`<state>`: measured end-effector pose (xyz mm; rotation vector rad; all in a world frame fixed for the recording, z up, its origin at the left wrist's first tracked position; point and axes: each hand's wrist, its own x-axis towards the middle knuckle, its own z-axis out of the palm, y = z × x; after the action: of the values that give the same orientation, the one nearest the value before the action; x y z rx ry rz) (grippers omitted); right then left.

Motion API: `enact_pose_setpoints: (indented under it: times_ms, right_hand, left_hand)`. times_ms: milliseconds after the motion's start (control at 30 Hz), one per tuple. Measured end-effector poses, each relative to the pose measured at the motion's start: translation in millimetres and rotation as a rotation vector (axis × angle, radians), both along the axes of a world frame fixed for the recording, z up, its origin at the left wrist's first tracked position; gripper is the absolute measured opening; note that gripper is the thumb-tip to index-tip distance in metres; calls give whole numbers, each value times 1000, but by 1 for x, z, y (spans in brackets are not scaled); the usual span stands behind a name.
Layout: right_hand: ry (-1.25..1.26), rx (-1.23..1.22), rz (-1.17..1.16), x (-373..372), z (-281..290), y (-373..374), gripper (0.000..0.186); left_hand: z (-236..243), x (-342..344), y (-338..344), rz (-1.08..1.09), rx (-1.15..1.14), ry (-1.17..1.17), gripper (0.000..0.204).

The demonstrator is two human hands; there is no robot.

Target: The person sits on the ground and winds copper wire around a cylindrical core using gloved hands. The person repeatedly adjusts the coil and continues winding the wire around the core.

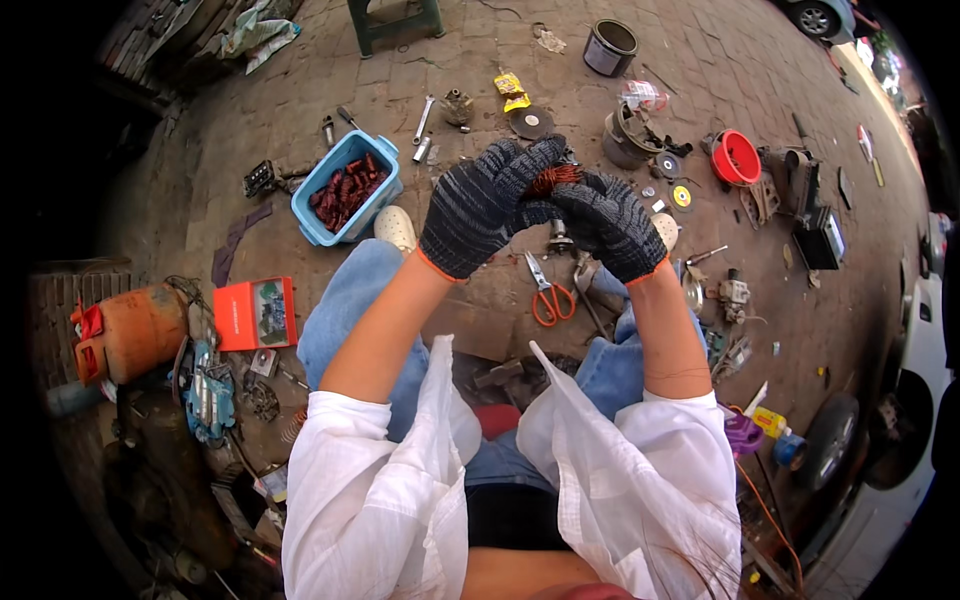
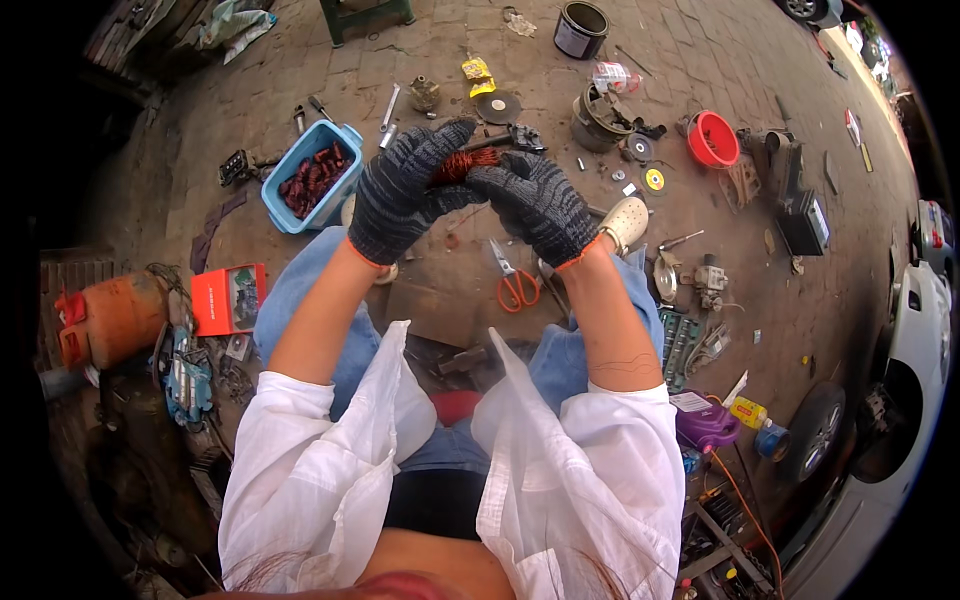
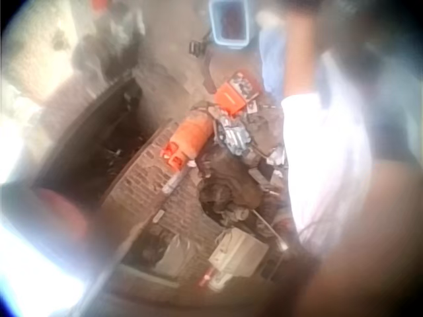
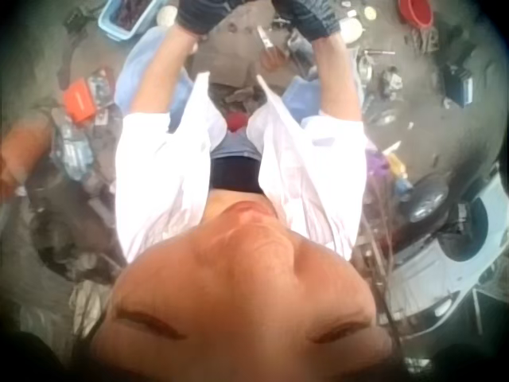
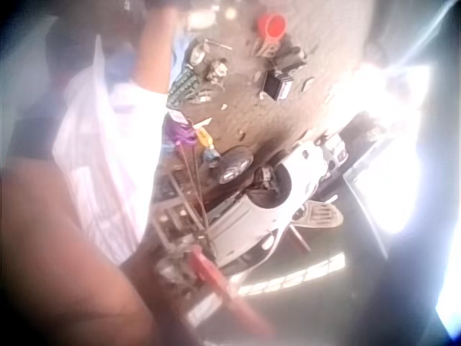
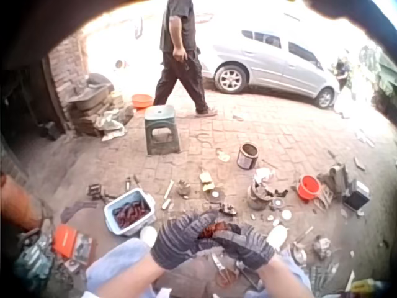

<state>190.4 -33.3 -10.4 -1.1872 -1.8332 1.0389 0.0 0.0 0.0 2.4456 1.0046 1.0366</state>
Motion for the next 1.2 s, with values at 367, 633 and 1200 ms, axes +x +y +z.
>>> enact_pose_setpoints:
  times_ms: [367,633,1200]
  right_hand:
    - [167,-353,-105,-7,14,-1,29]
    - [-68,332,-68,-13,2,0,29]
    - [34,462,175,-14,-14,2,23]
  left_hand:
    - [3,0,-3,42,51,-69,52]
    - [-6,-5,1,49,-1,-210,40]
    - [14,-16,8,-4,-824,-773,36]
